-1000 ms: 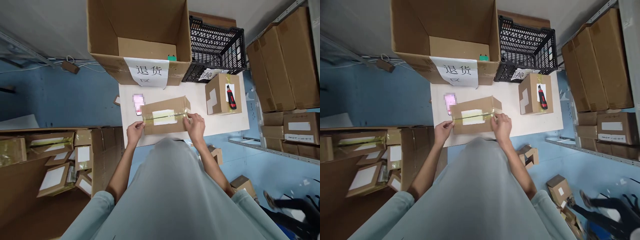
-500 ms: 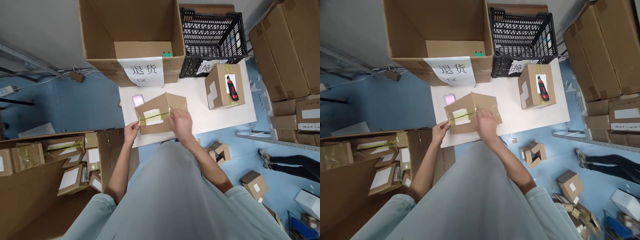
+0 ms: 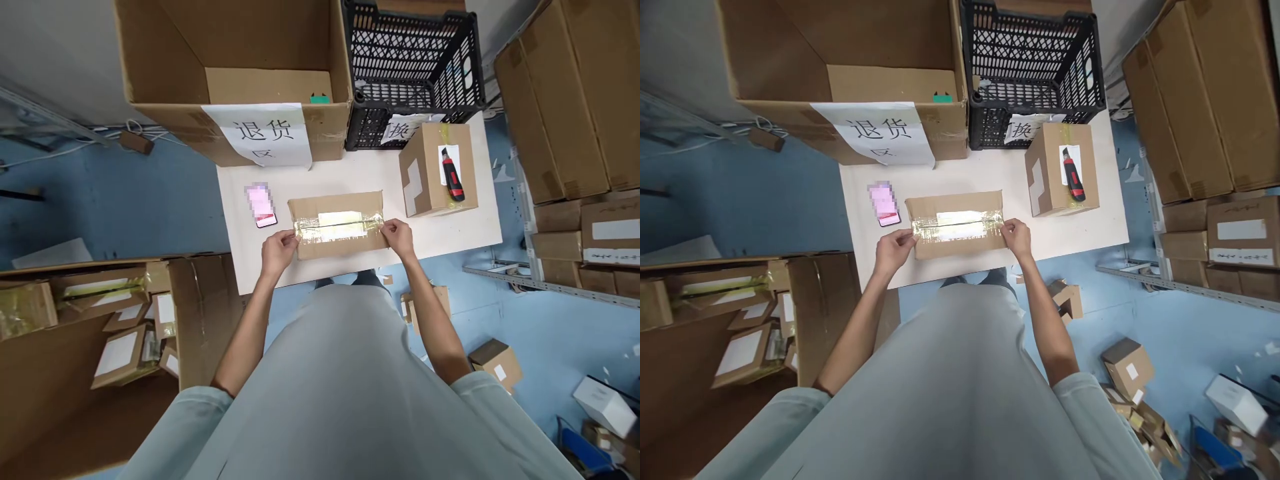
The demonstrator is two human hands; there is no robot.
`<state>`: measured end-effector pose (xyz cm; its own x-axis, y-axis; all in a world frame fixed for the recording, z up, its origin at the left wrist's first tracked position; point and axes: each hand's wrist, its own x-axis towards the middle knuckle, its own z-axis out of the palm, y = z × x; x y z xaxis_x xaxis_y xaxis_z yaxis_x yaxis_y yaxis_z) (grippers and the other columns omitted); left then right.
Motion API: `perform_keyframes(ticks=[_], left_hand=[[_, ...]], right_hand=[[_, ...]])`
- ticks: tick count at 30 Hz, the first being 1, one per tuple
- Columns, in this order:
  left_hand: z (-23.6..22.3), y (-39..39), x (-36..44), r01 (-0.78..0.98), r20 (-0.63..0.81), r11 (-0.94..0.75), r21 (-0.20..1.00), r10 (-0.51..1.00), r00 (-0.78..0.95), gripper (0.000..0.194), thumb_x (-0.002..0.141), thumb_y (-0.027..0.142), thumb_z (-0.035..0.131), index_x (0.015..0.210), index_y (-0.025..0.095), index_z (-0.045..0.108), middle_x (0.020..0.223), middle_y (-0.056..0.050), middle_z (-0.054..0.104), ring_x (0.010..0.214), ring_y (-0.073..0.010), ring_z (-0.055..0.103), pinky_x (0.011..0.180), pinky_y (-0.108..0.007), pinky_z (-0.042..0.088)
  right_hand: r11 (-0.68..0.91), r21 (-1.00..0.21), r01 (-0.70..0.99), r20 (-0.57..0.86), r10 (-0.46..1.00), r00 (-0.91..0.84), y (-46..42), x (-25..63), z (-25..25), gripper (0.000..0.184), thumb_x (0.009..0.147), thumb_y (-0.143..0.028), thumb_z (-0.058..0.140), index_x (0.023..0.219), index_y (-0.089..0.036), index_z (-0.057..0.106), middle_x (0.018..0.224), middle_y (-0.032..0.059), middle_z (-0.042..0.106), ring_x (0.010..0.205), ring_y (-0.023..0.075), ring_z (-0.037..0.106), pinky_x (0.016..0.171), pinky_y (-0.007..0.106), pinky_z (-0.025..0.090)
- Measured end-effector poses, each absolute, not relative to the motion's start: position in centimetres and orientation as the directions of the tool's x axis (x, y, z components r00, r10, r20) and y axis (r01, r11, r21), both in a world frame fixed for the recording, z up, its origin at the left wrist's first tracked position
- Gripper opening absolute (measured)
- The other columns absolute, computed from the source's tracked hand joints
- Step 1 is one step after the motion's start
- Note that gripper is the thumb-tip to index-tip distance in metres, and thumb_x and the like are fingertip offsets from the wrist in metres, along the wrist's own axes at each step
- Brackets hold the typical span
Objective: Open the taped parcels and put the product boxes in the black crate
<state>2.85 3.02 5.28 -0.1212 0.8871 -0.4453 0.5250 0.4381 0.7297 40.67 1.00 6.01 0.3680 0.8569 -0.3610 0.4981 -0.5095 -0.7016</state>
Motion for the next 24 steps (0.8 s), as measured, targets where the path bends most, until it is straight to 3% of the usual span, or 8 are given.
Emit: perform_keyframes(ticks=[4, 7, 15, 20, 22, 24], left_hand=[[5.6, -0.2, 2.5, 0.439, -0.483, 0.510, 0.740, 0.857, -0.181, 0.030, 0.088, 0.031, 0.084, 0.114, 0.017, 0.087, 0.116, -0.012, 0.091, 0.116, -0.0323, 0.087, 0.113, -0.043, 0.066], [6.3, -2.8, 3.3, 0.382, -0.500, 0.571, 0.727, 0.821, -0.276, 0.030, 0.086, 0.029, 0.084, 0.114, 0.017, 0.085, 0.116, -0.012, 0.090, 0.115, -0.0335, 0.087, 0.110, -0.044, 0.068], [7.1, -1.5, 7.1, 0.409, -0.413, 0.643, 0.648, 0.747, -0.521, 0.035, 0.089, 0.028, 0.075, 0.120, 0.013, 0.085, 0.122, -0.016, 0.089, 0.117, -0.0339, 0.085, 0.117, -0.050, 0.065], [7.4, 2.8, 8.5, 0.376, -0.407, 0.707, 0.599, 0.674, -0.617, 0.034, 0.084, 0.024, 0.078, 0.116, 0.013, 0.083, 0.121, -0.017, 0.088, 0.125, -0.0388, 0.082, 0.125, -0.060, 0.060], [8.1, 4.3, 10.3, 0.472, -0.305, 0.684, 0.556, 0.696, -0.650, 0.041, 0.082, 0.023, 0.081, 0.121, 0.012, 0.082, 0.130, -0.019, 0.085, 0.136, -0.0427, 0.077, 0.131, -0.065, 0.054], [8.8, 5.6, 13.9, 0.621, -0.114, 0.556, 0.552, 0.789, -0.604, 0.053, 0.082, 0.025, 0.083, 0.134, 0.012, 0.079, 0.146, -0.020, 0.080, 0.150, -0.0432, 0.069, 0.138, -0.065, 0.046]], right_hand=[[-0.428, -0.753, 0.499, -0.404, 0.900, 0.163, -1.3, 42.5, 6.4, 0.036, 0.089, -0.061, 0.079, 0.086, -0.026, 0.072, 0.096, 0.0086, 0.086, 0.096, 0.0288, 0.080, 0.099, 0.045, 0.063], [-0.388, -0.767, 0.512, -0.434, 0.901, 0.034, -3.0, 43.8, 6.3, 0.034, 0.091, -0.060, 0.077, 0.086, -0.027, 0.071, 0.095, 0.0070, 0.086, 0.095, 0.0280, 0.080, 0.101, 0.046, 0.063], [-0.272, -0.793, 0.546, -0.407, 0.902, -0.141, -0.1, 44.3, 4.5, 0.015, 0.102, -0.038, 0.075, 0.092, -0.028, 0.069, 0.103, 0.0033, 0.087, 0.102, 0.0257, 0.083, 0.099, 0.040, 0.063], [-0.101, -0.730, 0.676, -0.377, 0.885, -0.275, 3.4, 44.8, 5.8, 0.007, 0.109, -0.027, 0.074, 0.103, -0.026, 0.078, 0.112, 0.0053, 0.088, 0.106, 0.0245, 0.082, 0.097, 0.035, 0.062], [-0.002, -0.718, 0.696, -0.285, 0.913, -0.292, 4.5, 47.3, 7.1, 0.012, 0.112, -0.027, 0.070, 0.114, -0.024, 0.082, 0.118, 0.0086, 0.086, 0.114, 0.0261, 0.080, 0.105, 0.038, 0.061], [0.038, -0.700, 0.713, -0.132, 0.975, -0.181, 5.7, 51.6, 8.2, 0.023, 0.116, -0.033, 0.065, 0.127, -0.023, 0.082, 0.130, 0.0136, 0.083, 0.128, 0.0293, 0.075, 0.118, 0.045, 0.057]])
